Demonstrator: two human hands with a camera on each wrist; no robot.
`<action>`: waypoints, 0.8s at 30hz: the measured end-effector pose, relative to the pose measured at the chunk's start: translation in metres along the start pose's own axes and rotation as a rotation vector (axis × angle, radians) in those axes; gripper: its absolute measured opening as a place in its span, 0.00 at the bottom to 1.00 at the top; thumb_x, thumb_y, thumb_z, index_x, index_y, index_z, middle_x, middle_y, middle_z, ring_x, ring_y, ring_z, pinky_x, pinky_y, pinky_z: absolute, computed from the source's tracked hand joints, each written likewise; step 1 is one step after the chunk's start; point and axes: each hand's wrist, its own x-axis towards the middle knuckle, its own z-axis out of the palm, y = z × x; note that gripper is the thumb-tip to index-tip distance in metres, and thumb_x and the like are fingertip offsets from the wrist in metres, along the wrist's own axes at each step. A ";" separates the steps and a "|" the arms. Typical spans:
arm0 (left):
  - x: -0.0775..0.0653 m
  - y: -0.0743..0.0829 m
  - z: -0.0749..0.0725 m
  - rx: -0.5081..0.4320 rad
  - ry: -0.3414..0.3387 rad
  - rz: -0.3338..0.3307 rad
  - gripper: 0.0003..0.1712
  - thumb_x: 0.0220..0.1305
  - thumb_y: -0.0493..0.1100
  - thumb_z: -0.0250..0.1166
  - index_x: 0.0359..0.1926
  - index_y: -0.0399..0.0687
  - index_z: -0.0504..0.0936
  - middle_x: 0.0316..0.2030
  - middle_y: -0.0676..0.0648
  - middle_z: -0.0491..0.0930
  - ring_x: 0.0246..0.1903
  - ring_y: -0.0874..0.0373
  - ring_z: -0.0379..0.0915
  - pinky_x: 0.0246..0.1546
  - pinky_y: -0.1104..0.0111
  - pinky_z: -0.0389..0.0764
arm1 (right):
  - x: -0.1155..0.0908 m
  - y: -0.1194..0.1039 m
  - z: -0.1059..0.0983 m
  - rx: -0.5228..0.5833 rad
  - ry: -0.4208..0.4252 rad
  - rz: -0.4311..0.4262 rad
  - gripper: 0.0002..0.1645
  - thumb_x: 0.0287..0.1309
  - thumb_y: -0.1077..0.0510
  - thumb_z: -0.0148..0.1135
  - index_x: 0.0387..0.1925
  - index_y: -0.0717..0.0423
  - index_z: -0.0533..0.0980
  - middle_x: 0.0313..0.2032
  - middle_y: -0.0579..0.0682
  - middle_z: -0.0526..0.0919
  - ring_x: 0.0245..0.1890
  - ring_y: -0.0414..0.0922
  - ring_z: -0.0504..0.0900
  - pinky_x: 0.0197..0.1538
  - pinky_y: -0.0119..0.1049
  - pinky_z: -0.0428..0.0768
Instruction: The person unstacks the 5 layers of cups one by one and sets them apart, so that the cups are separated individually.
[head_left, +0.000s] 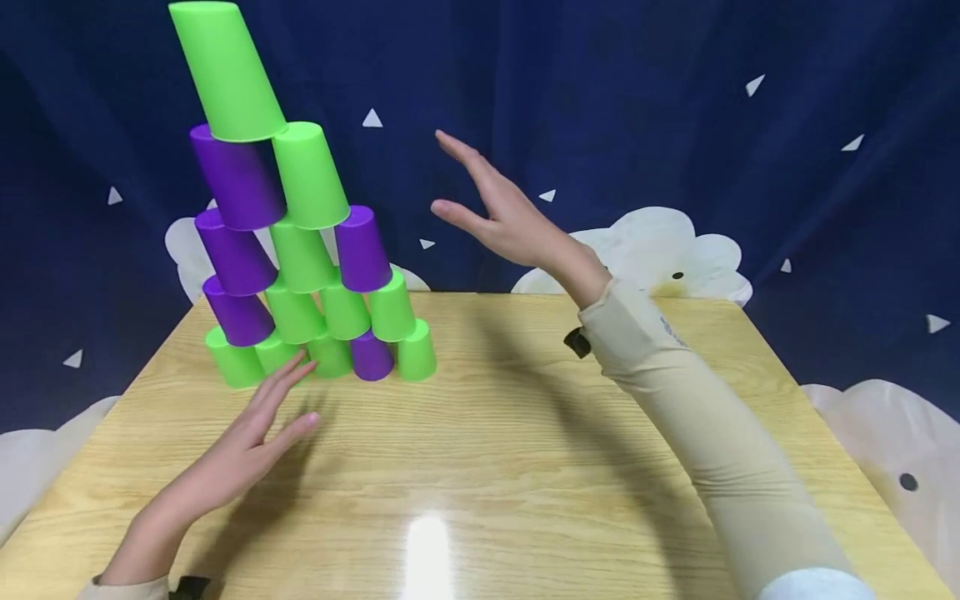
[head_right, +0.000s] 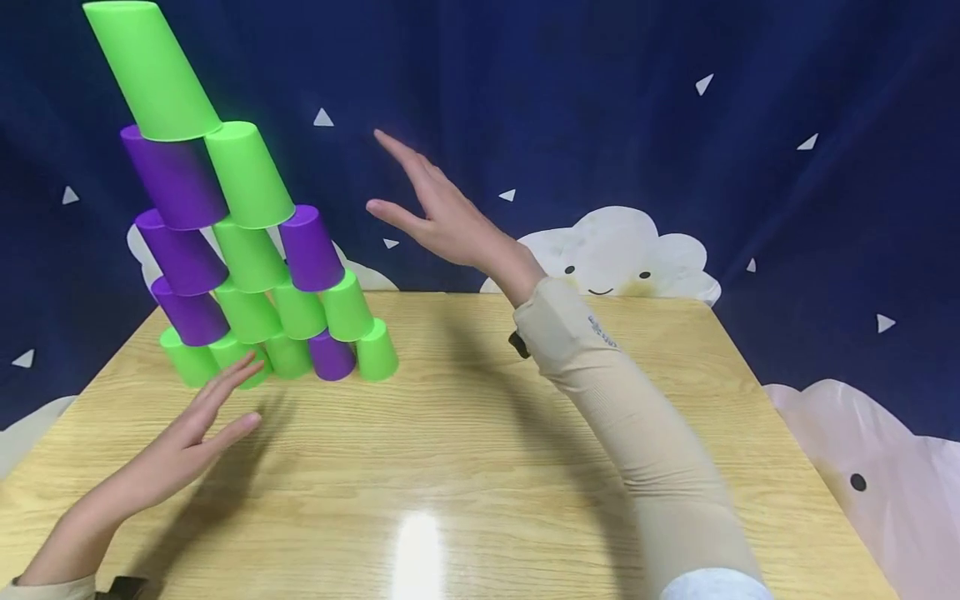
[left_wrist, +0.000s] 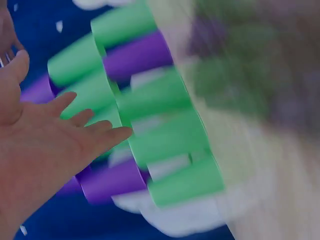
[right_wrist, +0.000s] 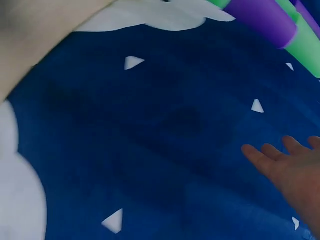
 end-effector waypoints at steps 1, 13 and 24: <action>-0.004 -0.004 -0.006 -0.002 0.042 -0.003 0.36 0.73 0.41 0.56 0.77 0.57 0.53 0.76 0.43 0.45 0.73 0.43 0.39 0.67 0.38 0.52 | 0.007 -0.003 -0.002 0.017 0.003 -0.002 0.43 0.71 0.48 0.55 0.78 0.46 0.45 0.76 0.41 0.49 0.72 0.30 0.47 0.72 0.33 0.51; 0.001 -0.079 -0.058 -0.098 0.404 -0.222 0.43 0.72 0.40 0.58 0.77 0.41 0.41 0.75 0.35 0.43 0.74 0.46 0.40 0.69 0.72 0.56 | 0.082 -0.046 -0.012 0.207 0.046 -0.056 0.38 0.73 0.58 0.48 0.77 0.57 0.45 0.74 0.51 0.56 0.70 0.38 0.58 0.68 0.26 0.60; 0.039 -0.128 -0.076 -0.144 0.106 -0.330 0.53 0.70 0.45 0.61 0.74 0.31 0.30 0.72 0.23 0.38 0.69 0.24 0.37 0.65 0.35 0.48 | 0.139 -0.089 0.015 0.345 -0.010 0.103 0.45 0.68 0.53 0.56 0.78 0.48 0.45 0.70 0.40 0.62 0.63 0.25 0.63 0.61 0.19 0.63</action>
